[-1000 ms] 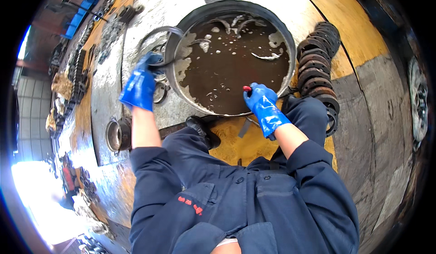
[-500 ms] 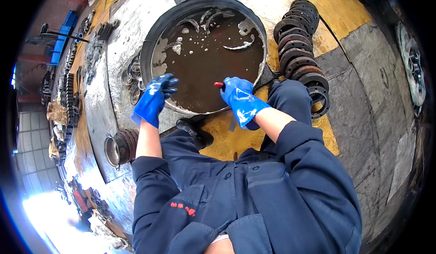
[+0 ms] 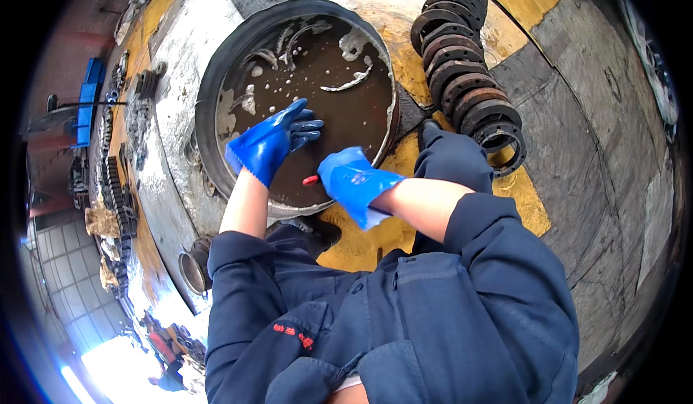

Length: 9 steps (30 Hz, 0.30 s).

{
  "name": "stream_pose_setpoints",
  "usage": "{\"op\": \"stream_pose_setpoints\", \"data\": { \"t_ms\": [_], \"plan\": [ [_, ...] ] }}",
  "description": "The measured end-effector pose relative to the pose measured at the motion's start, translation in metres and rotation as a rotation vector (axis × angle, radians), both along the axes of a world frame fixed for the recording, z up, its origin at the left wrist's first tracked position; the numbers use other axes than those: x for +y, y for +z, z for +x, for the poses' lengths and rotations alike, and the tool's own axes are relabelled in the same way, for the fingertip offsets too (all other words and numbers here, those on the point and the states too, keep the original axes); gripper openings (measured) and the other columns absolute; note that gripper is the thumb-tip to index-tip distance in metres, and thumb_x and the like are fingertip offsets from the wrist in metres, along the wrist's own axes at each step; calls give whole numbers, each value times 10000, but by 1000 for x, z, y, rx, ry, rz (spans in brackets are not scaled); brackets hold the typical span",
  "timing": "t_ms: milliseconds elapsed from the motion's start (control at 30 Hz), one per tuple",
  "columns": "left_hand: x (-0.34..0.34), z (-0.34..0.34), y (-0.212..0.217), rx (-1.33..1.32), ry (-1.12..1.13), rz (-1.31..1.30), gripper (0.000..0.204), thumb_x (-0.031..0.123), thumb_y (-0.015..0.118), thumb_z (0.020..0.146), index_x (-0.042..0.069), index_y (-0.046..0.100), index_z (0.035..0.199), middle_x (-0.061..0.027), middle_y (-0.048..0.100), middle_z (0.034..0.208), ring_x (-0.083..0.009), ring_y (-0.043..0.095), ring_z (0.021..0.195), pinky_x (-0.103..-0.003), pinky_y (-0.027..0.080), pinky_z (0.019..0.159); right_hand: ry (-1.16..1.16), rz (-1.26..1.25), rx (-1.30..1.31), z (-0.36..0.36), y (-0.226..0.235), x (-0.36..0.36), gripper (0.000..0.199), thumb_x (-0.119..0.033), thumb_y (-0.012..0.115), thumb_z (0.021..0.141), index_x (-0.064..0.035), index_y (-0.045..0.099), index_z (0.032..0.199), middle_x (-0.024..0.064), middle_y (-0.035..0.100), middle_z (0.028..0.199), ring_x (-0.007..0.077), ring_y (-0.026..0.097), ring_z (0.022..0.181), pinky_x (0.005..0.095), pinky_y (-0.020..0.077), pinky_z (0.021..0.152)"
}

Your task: The person scrubs multiple metal rings with a wire brush over a basin of dark liquid. They repeatedly dip the rings into the liquid and scrub them, then place the cleaned rings on a nearby metal surface.

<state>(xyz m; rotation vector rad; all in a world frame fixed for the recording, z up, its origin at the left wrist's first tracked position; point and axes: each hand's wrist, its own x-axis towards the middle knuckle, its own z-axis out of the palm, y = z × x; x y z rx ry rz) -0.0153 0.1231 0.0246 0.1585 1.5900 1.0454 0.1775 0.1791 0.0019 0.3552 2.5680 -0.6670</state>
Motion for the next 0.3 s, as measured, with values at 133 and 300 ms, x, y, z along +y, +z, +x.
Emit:
{"op": "stream_pose_setpoints", "data": {
  "t_ms": [133, 300],
  "plan": [
    [25, -25, -62, 205, -147, 62, 564, 449, 641, 1047, 172, 560, 1531, -108, 722, 1363, -286, 742, 1103, -373, 599, 899, 170, -8, 77, -5, -3, -1, 274, -230, 748, 919, -150, 833, 1167, 110, 818, 1113, 313, 786, 1069, 439, 615, 868],
    [45, -45, -101, 888, -735, 74, 576, 268, 614, 1022, 244, 520, 1590, -103, 685, 1366, -308, 720, 1131, -424, 591, 1008, 136, -60, 200, 5, -13, 7, 222, -241, 749, 874, -122, 850, 1031, 137, 817, 1021, 350, 787, 986, 473, 597, 818]
  ]
}}
